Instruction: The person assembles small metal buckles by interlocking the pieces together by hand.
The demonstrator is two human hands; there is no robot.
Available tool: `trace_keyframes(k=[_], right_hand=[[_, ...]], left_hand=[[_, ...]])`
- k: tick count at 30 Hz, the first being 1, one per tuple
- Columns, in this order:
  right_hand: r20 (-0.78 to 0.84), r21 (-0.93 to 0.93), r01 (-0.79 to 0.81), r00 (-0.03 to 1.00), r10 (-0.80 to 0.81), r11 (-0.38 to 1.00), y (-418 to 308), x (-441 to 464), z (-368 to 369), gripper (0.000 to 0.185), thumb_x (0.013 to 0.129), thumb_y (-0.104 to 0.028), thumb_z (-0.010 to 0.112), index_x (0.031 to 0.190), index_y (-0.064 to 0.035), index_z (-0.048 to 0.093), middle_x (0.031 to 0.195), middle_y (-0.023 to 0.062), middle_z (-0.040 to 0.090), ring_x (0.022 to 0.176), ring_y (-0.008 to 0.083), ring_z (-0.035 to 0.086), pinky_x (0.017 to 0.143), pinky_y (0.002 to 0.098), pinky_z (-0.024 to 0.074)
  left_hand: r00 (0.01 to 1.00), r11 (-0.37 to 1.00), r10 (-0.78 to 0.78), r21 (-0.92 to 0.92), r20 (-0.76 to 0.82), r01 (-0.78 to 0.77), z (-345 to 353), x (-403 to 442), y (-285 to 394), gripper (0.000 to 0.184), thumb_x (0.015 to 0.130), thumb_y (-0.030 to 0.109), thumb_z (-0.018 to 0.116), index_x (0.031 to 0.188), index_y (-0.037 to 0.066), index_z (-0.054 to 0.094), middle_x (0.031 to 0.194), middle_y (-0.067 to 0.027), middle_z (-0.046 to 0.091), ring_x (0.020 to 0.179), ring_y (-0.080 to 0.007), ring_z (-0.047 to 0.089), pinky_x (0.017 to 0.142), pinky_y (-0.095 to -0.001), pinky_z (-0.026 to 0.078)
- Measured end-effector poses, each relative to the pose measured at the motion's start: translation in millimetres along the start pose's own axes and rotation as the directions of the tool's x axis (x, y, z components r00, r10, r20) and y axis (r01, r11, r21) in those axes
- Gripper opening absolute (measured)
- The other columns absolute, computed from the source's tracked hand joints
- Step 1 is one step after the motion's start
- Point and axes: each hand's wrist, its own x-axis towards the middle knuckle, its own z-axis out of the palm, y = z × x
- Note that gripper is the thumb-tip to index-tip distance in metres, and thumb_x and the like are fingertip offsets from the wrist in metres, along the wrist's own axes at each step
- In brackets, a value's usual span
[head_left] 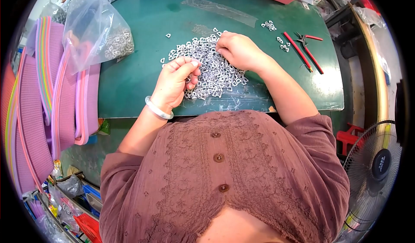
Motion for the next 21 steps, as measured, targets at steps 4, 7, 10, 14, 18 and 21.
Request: trace_keyframes(k=[4, 7, 10, 14, 18, 21], right_hand=[[0.084, 0.367, -0.176, 0.984, 0.156, 0.914, -13.0, 0.4, -10.8, 0.012, 0.079, -0.011, 0.055, 0.081, 0.0008, 0.058, 0.074, 0.0047, 0.056, 0.066, 0.0139, 0.050, 0.061, 0.0270, 0.0414], [0.224, 0.546, -0.293, 0.954, 0.200, 0.785, -18.8, 0.0, -12.1, 0.014, 0.082, -0.012, 0.055, 0.083, 0.0016, 0.058, 0.069, -0.0021, 0.054, 0.064, 0.0045, 0.044, 0.057, 0.0217, 0.0382], [0.238, 0.614, -0.309, 0.950, 0.203, 0.726, -21.6, -2.5, -6.9, 0.013, 0.083, -0.012, 0.054, 0.082, 0.0005, 0.058, 0.068, -0.0043, 0.051, 0.063, 0.0031, 0.042, 0.056, 0.0204, 0.0369], [0.242, 0.610, -0.319, 0.947, 0.213, 0.725, -28.1, -4.6, -10.5, 0.013, 0.083, -0.012, 0.054, 0.082, 0.0006, 0.057, 0.069, -0.0044, 0.052, 0.065, 0.0031, 0.042, 0.058, 0.0202, 0.0371], [0.216, 0.610, -0.275, 0.960, 0.178, 0.743, -25.8, -5.9, -6.7, 0.015, 0.083, -0.013, 0.054, 0.083, 0.0007, 0.057, 0.071, -0.0042, 0.053, 0.066, 0.0032, 0.043, 0.060, 0.0201, 0.0378], [0.208, 0.634, -0.264, 0.963, 0.169, 0.727, -24.8, -7.0, -5.4, 0.016, 0.084, -0.015, 0.053, 0.084, 0.0006, 0.058, 0.071, -0.0037, 0.053, 0.067, 0.0037, 0.044, 0.060, 0.0203, 0.0382]], left_hand=[[1.000, 1.000, 0.002, -0.002, -0.003, -0.002, 3.6, -0.3, 1.3, 0.009, 0.083, 0.013, 0.052, 0.084, 0.005, 0.057, 0.070, -0.0004, 0.053, 0.054, -0.0064, 0.046, 0.047, -0.0182, 0.036], [1.000, 1.000, 0.009, 0.016, -0.006, -0.009, 8.7, 0.0, 3.9, 0.009, 0.084, 0.014, 0.052, 0.084, 0.006, 0.057, 0.069, 0.0001, 0.054, 0.054, -0.0060, 0.046, 0.046, -0.0180, 0.036], [0.999, 0.999, 0.016, 0.038, 0.030, -0.017, 10.9, 1.3, 3.6, 0.009, 0.084, 0.014, 0.053, 0.084, 0.007, 0.057, 0.069, 0.0006, 0.054, 0.054, -0.0055, 0.046, 0.046, -0.0177, 0.035], [0.999, 0.999, 0.034, 0.021, 0.031, -0.034, 13.3, 1.8, 1.3, 0.008, 0.082, 0.014, 0.055, 0.079, 0.006, 0.057, 0.065, 0.0006, 0.054, 0.051, -0.0050, 0.046, 0.044, -0.0170, 0.035], [0.999, 0.999, 0.044, 0.021, 0.024, -0.044, 14.4, 1.3, 1.4, 0.008, 0.081, 0.013, 0.056, 0.077, 0.006, 0.057, 0.063, 0.0006, 0.054, 0.050, -0.0049, 0.045, 0.043, -0.0168, 0.035], [0.998, 0.997, 0.057, 0.045, 0.026, -0.058, 15.5, 1.1, 0.7, 0.007, 0.081, 0.012, 0.057, 0.077, 0.006, 0.058, 0.063, 0.0007, 0.054, 0.049, -0.0047, 0.045, 0.043, -0.0167, 0.035]])
